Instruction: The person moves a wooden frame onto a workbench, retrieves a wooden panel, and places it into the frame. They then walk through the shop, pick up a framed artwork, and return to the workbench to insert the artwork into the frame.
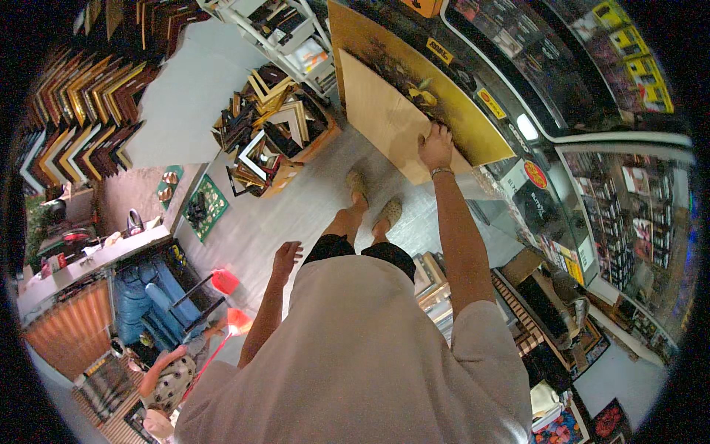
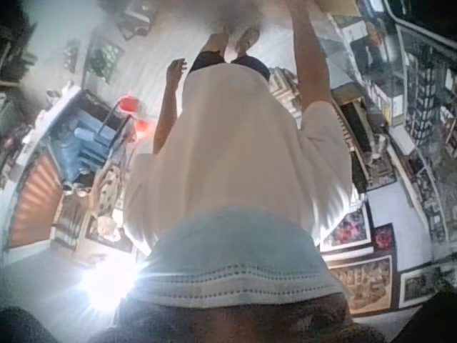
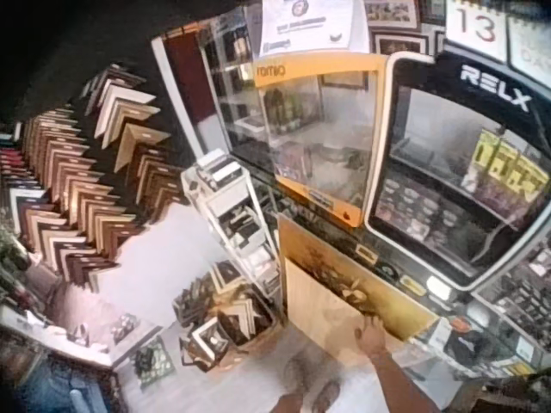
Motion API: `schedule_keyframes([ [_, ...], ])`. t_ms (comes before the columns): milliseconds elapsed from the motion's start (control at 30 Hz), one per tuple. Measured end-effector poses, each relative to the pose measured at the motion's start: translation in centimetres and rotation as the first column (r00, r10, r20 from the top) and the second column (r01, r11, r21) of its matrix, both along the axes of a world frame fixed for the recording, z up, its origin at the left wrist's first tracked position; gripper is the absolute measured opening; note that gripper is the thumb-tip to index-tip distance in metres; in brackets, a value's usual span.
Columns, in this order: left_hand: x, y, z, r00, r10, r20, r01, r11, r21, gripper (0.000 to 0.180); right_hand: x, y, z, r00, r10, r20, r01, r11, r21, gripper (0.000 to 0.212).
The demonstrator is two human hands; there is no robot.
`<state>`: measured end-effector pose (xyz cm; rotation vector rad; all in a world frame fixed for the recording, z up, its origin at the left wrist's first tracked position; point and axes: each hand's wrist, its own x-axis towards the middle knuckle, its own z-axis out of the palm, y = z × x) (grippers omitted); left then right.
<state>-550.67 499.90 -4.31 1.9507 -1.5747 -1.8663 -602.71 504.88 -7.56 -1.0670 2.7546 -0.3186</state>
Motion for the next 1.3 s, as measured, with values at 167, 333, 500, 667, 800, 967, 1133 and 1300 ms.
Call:
schedule_keyframes([
  [167, -10.0, -4.9, -2.0, 0.981, -0.158, -0.111, 0.165, 0.984, 0.064, 0.031, 0.6, -0.6, -0.7, 1.000, -0.019, -0.019, 0.021, 0.993, 0.114, 0.063],
  [333, -21.6, -9.8, -7.0, 0.931, -0.332, -0.152, 0.358, 0.913, 0.197, 0.033, 2.9, -1.1, 1.6, 1.000, -0.012, -0.002, 0.012, 0.985, 0.171, 0.059],
  [500, -30.0, -11.0, -10.6, 0.927, -0.224, -0.301, 0.311, 0.908, 0.282, 0.057, 5.3, -2.5, 5.6, 0.907, -0.007, 0.421, -0.130, 0.946, 0.295, 0.048],
  [667, -29.4, -10.5, -15.2, 0.880, -0.383, -0.282, 0.429, 0.895, 0.121, 0.069, 2.9, -6.9, 11.2, 0.999, -0.030, -0.022, 0.025, 0.981, -0.191, 0.040],
  [800, -25.4, -9.5, -14.1, 0.913, -0.253, -0.321, 0.320, 0.931, 0.175, 0.052, -1.6, -10.5, 14.5, 0.970, -0.129, -0.207, 0.078, 0.968, -0.238, 0.044],
  [967, -24.8, -10.8, -10.2, 0.971, -0.122, -0.208, 0.186, 0.925, 0.330, 0.045, -3.0, -13.0, 14.6, 0.934, -0.127, -0.333, 0.085, 0.987, -0.135, 0.050],
  [1133, -23.2, -12.4, -11.2, 0.934, -0.324, -0.153, 0.356, 0.887, 0.295, 0.037, -2.5, -13.9, 14.5, 0.937, -0.157, -0.311, 0.154, 0.988, -0.032, 0.042],
  [1300, -21.6, -12.0, -15.0, 0.953, -0.205, -0.221, 0.277, 0.886, 0.372, 0.031, -1.3, -14.0, 15.1, 0.996, -0.073, -0.057, 0.071, 0.997, -0.042, 0.035],
])
